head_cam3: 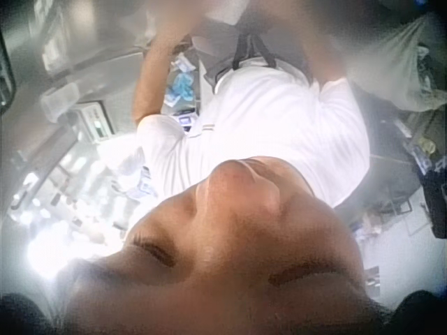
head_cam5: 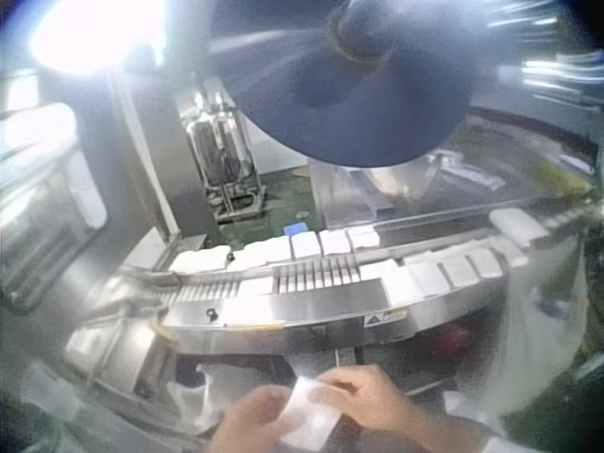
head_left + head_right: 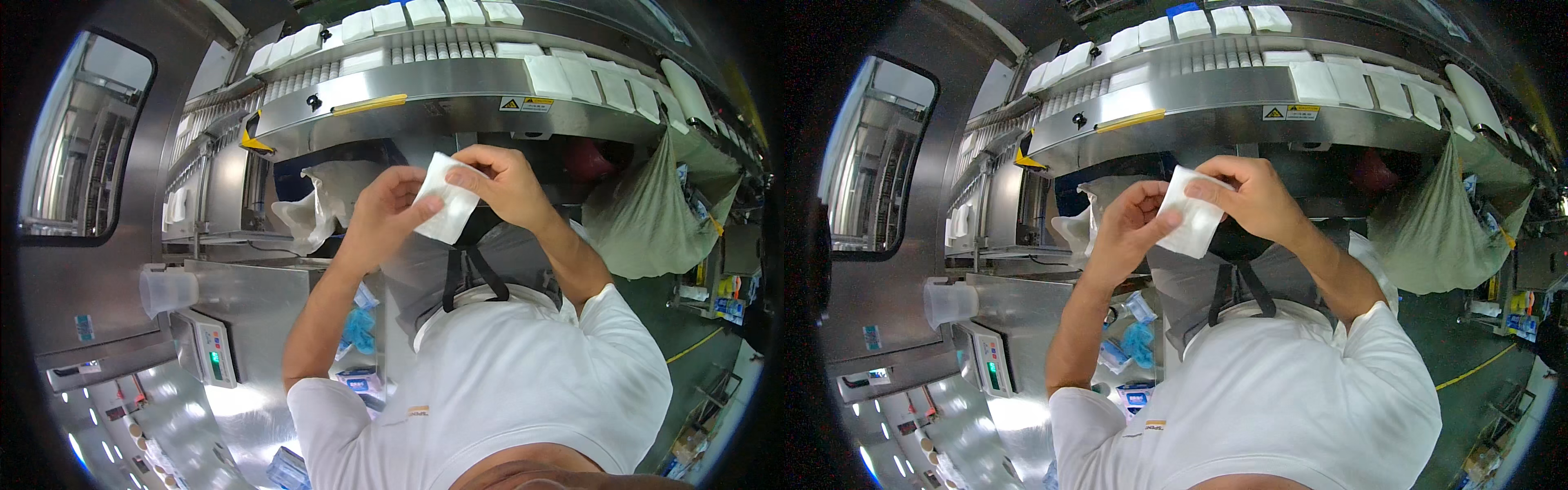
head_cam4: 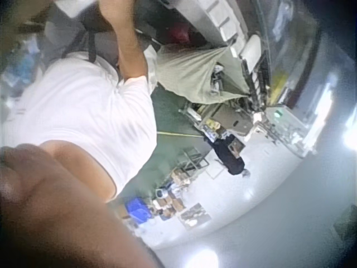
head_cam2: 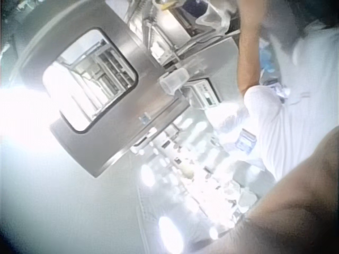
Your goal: The person picks up white rectangular blocks from a stainless steel table, places them individually on a digital scale to check their weight, and then transfers them onto a moving conveyor belt.
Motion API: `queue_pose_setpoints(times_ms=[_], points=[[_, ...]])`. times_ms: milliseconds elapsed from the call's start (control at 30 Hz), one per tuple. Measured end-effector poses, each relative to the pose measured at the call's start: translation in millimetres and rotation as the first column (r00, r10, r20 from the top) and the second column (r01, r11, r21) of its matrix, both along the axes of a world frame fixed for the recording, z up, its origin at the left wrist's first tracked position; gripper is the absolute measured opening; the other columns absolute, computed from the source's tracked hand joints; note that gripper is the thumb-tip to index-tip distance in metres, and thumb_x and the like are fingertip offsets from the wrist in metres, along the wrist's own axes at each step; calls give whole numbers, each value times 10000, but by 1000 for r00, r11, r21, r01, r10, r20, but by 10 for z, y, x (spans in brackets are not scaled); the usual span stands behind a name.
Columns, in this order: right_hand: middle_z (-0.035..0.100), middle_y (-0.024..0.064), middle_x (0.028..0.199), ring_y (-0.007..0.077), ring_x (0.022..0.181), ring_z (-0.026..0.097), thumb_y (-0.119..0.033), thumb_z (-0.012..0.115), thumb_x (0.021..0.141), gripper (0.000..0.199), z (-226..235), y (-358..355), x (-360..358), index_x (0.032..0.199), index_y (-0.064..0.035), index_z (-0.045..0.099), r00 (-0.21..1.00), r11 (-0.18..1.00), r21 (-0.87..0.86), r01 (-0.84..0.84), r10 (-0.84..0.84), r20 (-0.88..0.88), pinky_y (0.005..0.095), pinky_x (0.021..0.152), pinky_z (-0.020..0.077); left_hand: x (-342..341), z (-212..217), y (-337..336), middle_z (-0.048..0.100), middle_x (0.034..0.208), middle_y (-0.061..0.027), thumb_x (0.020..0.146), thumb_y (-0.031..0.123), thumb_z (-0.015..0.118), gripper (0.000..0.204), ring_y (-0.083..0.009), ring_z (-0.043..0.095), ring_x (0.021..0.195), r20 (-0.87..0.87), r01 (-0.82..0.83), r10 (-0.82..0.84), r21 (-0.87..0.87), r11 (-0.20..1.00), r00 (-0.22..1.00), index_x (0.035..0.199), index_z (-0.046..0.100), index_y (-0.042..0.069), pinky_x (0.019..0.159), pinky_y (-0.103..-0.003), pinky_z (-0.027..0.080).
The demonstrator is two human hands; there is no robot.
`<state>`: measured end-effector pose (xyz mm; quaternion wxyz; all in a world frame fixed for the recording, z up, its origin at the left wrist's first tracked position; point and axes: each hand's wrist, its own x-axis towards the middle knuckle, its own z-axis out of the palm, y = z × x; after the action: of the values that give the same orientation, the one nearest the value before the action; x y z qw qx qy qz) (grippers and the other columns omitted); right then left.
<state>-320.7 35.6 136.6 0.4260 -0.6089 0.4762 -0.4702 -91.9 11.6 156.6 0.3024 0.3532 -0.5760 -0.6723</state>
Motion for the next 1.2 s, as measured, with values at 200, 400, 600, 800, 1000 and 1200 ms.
queue_pose_setpoints(times_ms=[200,400,600,800,1000,1200], points=[[733,51,909,97,810,678,-272,728,1012,310,-173,15,53,1105,24,736,953,994,110,29,-60,296,259,669,557,72,-110,126,710,1102,-60,996,206,748,363,-103,651,955,-37,-77,82,120,990,996,1242,648,-42,839,-255,536],[720,25,938,86,783,658,-307,680,1041,292,-245,-1,5,1147,-36,703,957,979,154,-132,85,277,267,650,554,142,-116,182,708,966,-14,990,123,733,270,-55,615,838,189,-97,137,-207,973,972,1208,699,-32,709,-222,509],[717,50,866,70,778,624,-306,725,1006,325,-131,115,132,1133,-7,741,986,991,91,-95,81,147,283,693,516,247,-135,294,692,1093,-47,1011,106,706,294,-100,630,978,82,-152,164,-137,979,983,1265,632,-21,858,-253,507],[716,96,780,128,594,665,-333,705,1016,372,-88,86,573,1046,37,709,981,999,-30,-35,40,192,288,511,522,410,-185,379,707,1132,-91,974,100,749,316,-152,667,1040,7,-386,386,-24,922,922,1230,634,-45,923,-286,518],[743,87,929,136,736,718,-274,770,963,450,-339,-48,1001,1306,-18,630,896,893,193,-407,348,276,295,610,593,1091,-88,705,716,1070,-60,911,26,781,278,-132,660,987,146,-543,567,-177,821,810,1161,676,-34,876,-285,531],[736,95,935,122,649,696,-294,632,1062,438,-608,-307,1116,1392,-16,555,691,654,235,-719,632,352,226,552,540,2766,145,1309,708,1135,-63,977,163,744,319,-155,678,1009,234,-910,918,-196,366,319,1233,658,-8,889,-329,576]])
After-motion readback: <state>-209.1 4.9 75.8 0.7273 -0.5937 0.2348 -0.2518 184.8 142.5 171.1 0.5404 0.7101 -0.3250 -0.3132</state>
